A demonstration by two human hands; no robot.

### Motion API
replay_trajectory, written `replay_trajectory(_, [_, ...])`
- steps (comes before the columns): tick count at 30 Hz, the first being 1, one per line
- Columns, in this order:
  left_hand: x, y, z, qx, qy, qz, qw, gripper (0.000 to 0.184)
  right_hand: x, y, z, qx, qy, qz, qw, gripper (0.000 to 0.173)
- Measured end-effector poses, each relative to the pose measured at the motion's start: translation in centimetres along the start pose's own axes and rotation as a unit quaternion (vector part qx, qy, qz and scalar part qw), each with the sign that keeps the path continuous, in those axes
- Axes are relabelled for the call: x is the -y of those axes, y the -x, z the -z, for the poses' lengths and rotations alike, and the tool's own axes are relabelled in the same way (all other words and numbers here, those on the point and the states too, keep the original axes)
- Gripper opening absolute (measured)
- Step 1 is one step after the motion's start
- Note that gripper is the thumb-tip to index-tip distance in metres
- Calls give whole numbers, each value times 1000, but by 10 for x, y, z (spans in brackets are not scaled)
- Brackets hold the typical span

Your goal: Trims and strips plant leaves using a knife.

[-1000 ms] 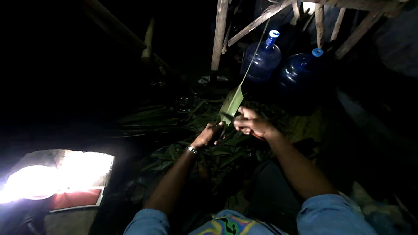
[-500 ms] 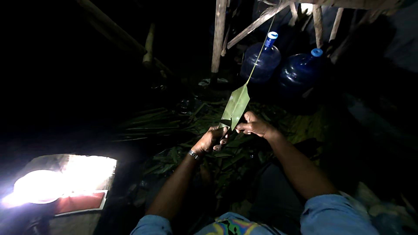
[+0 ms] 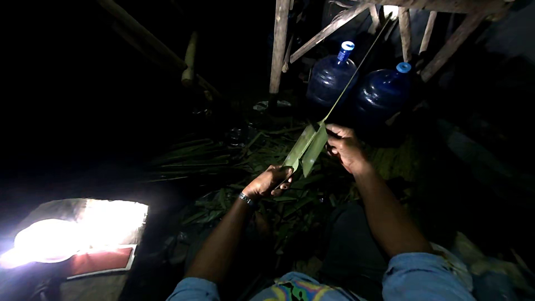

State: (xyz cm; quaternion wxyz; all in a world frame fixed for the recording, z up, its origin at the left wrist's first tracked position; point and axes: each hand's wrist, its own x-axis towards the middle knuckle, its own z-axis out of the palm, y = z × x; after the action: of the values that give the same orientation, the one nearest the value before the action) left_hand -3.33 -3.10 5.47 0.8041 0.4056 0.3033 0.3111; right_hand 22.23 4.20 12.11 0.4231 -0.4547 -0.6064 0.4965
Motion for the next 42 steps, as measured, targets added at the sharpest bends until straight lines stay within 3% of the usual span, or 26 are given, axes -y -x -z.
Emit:
replay_trajectory(3, [0,1,-2,-26,-56,2,998,24,2,-1,15,-75,-60,2,995,27])
replay_trajectory(5, [-1,0,-6,-70,-104,-14,992,24,1,-2,19,-64,-92,-9,994,29])
replay_trajectory(8, [1,-6,-12,-162,-154,-74,972,24,-2,1,5,59,-44,-40,996,35])
replay_trajectory(11, [7,-12,-13,-243,-212,-130,938,24,1,7,-21,226,35,-112,967,46])
replay_trajectory(14, [13,-14,-9,-313,-330,-170,874,22,2,11,-48,277,35,-162,946,48])
replay_trajectory(16, [16,-13,-8,-348,-394,-176,832,24,3,12,-59,270,17,-191,943,50])
replay_trajectory(24, [17,-14,-12,-406,-476,-191,756,22,9,17,-80,195,-43,-219,955,56])
replay_trajectory(28, [27,-19,-12,-441,-522,-231,692,20,9,17,-94,146,-71,-227,960,36])
replay_trajectory(30, [30,-22,-12,-452,-530,-252,671,19,7,15,-96,133,-83,-229,961,36])
replay_trajectory(42, [32,-25,-16,-466,-536,-258,655,22,0,8,-96,95,-29,-163,982,27])
